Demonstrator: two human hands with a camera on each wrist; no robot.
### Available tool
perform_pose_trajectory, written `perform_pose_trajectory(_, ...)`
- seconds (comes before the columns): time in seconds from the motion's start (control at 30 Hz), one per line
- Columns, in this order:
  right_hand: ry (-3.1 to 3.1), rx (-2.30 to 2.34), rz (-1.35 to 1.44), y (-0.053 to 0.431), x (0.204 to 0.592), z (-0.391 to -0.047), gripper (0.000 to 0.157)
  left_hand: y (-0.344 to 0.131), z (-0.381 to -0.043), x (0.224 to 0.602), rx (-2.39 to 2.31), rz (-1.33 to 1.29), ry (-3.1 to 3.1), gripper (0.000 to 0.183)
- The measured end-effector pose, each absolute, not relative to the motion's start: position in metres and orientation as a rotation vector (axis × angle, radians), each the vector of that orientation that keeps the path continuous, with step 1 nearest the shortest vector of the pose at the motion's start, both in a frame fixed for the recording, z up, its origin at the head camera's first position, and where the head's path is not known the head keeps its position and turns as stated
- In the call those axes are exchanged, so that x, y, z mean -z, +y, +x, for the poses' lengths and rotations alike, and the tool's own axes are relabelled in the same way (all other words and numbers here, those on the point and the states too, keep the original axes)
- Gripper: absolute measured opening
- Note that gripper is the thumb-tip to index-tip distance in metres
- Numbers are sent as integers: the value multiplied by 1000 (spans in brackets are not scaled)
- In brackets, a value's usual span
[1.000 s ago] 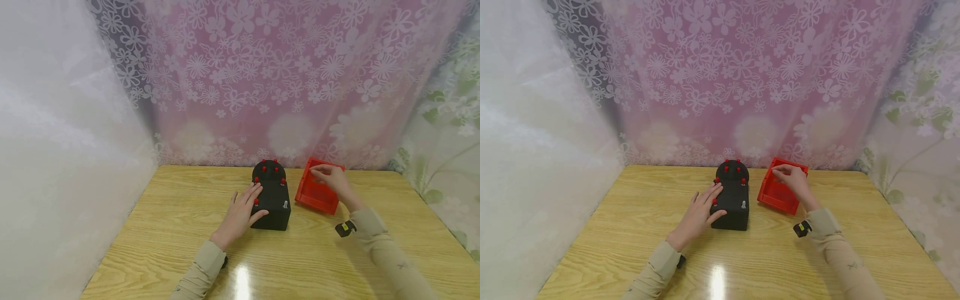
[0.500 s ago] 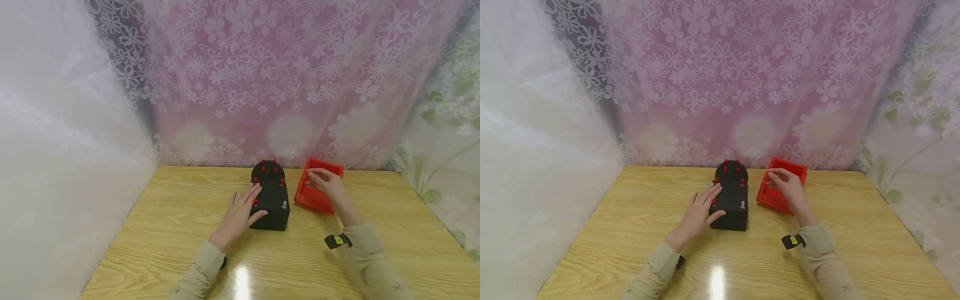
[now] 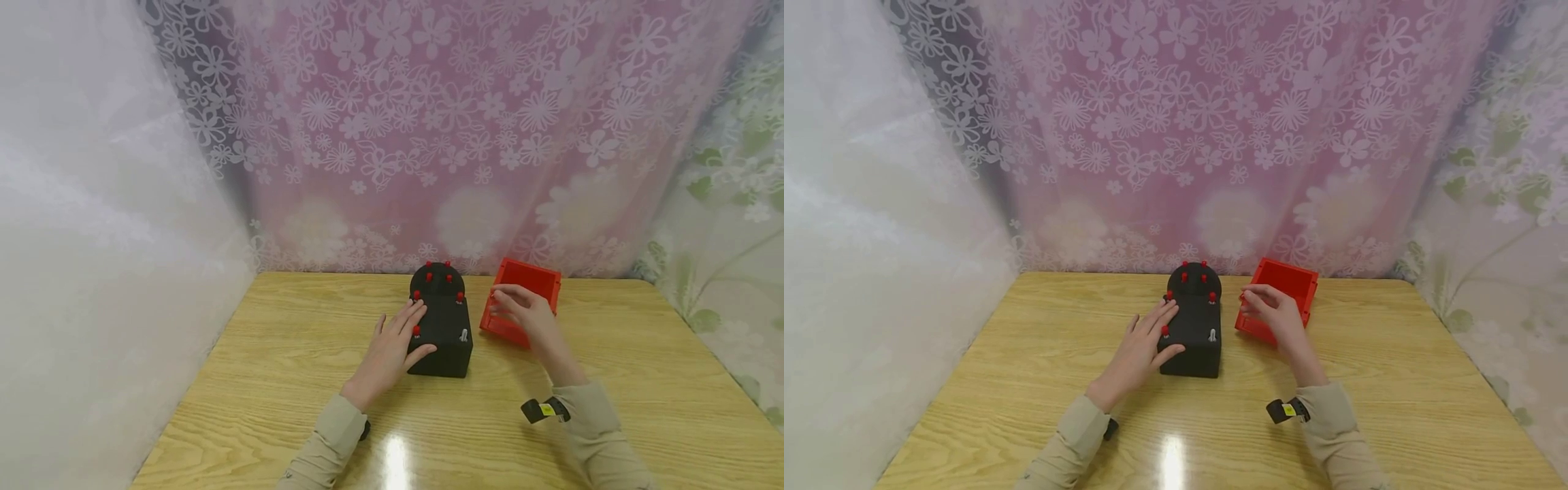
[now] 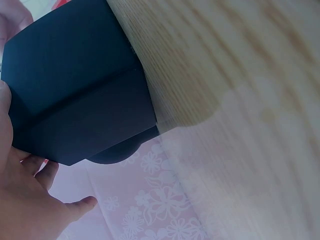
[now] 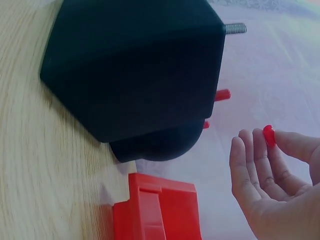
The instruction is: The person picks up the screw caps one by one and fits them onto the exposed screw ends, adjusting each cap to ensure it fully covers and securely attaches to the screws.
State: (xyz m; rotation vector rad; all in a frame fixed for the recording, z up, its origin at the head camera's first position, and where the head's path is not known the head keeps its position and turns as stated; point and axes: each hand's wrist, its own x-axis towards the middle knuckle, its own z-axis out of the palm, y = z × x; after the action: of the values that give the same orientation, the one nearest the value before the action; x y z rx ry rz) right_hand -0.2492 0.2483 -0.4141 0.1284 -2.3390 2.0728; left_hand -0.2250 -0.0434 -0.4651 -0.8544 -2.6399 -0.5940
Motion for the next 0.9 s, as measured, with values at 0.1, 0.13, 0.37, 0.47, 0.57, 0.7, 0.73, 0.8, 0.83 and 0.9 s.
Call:
perform_pose_trajectory(0.1, -2342, -2077, 146, 245, 414, -248, 45, -44, -225, 466, 589, -855, -2630, 76)
perform_pose_trajectory(0.13, -2345, -2071, 153, 244, 413, -247, 44, -44, -225, 466, 591, -855, -2626, 76)
perform_pose_trajectory(0.37, -2383, -2053, 233, 239, 415, -244, 38, -44, -224, 466, 600, -856, -2606, 75)
perform_pose_trajectory(0.47, -2413, -2037, 254, 237, 415, -243, 43, -43, -225, 466, 595, -855, -2610, 75)
perform_pose_trajectory(0.57, -2453, -2002, 273, 236, 414, -241, 48, -43, -225, 466, 589, -855, -2617, 75)
perform_pose_trajectory(0.7, -2484, -1999, 321, 236, 413, -238, 47, -43, -225, 466, 588, -853, -2620, 75)
perform_pose_trajectory(0.73, -2496, -1996, 337, 236, 414, -238, 46, -43, -225, 466, 590, -853, -2623, 75)
perform_pose_trajectory(0.8, -2529, -1992, 381, 236, 414, -238, 44, -43, -225, 466, 594, -852, -2625, 76)
perform_pose_trajectory(0.83, -2561, -1961, 405, 236, 414, -238, 43, -43, -225, 466, 597, -852, -2629, 76)
perform_pose_trajectory(0.9, -2617, -1909, 442, 237, 414, -237, 41, -43, -225, 466, 600, -855, -2625, 76)
